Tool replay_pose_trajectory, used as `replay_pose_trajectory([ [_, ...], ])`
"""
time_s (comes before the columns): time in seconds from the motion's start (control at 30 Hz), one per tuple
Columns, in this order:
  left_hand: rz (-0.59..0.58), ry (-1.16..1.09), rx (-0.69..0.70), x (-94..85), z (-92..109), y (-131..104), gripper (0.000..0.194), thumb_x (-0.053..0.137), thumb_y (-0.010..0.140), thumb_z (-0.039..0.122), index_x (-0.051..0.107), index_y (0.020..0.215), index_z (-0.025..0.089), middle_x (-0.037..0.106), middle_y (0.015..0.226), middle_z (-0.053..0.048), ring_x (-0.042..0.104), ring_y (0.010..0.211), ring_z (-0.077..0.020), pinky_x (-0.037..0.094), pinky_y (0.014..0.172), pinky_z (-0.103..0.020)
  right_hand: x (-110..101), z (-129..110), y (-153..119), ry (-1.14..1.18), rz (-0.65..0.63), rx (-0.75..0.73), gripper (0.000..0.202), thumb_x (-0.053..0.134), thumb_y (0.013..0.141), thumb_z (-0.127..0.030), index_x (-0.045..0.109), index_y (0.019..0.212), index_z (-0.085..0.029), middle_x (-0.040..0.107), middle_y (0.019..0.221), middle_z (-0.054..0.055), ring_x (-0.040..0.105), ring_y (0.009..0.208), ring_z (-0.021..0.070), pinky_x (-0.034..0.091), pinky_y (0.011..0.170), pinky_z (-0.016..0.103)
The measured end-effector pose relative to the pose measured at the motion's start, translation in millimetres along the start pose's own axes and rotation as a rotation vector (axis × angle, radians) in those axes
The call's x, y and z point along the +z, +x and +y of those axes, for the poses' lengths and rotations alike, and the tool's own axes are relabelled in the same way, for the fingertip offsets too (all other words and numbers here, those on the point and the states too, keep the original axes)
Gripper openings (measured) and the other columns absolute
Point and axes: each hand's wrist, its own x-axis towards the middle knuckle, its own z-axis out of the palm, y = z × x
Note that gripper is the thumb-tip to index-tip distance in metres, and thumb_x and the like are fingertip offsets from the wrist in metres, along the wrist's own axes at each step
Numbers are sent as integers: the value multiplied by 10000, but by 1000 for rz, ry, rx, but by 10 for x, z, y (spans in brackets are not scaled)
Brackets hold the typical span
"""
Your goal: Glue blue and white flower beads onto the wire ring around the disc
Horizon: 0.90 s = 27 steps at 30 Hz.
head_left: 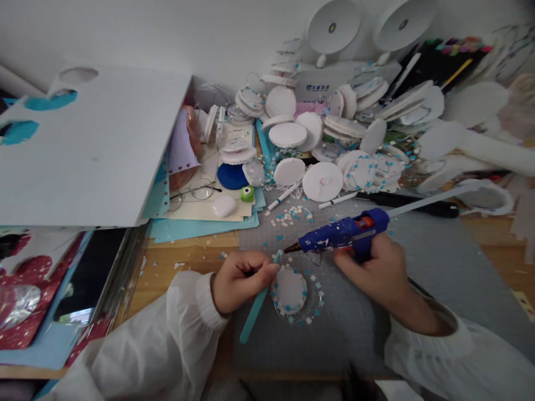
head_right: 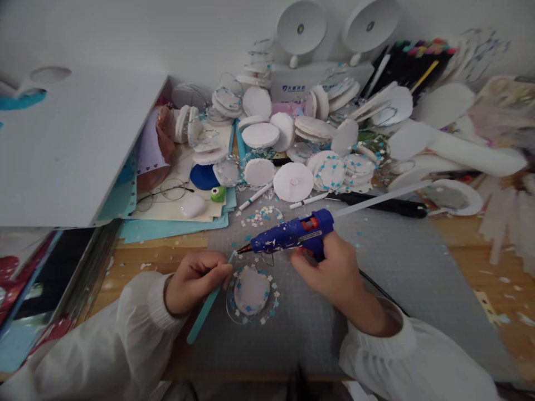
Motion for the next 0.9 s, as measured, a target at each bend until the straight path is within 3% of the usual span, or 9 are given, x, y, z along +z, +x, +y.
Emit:
replay_pose_trajectory([
  [0.9,-6,17,13,-2,-13,1,483,481,848,497,459,498,164,363,425,36,305,390,-71,241,393,-217,10,10,-5,-20,-35,39,169,523,654,-362,430,596,-233,440,424,-49,414,377,117,321,403,243],
])
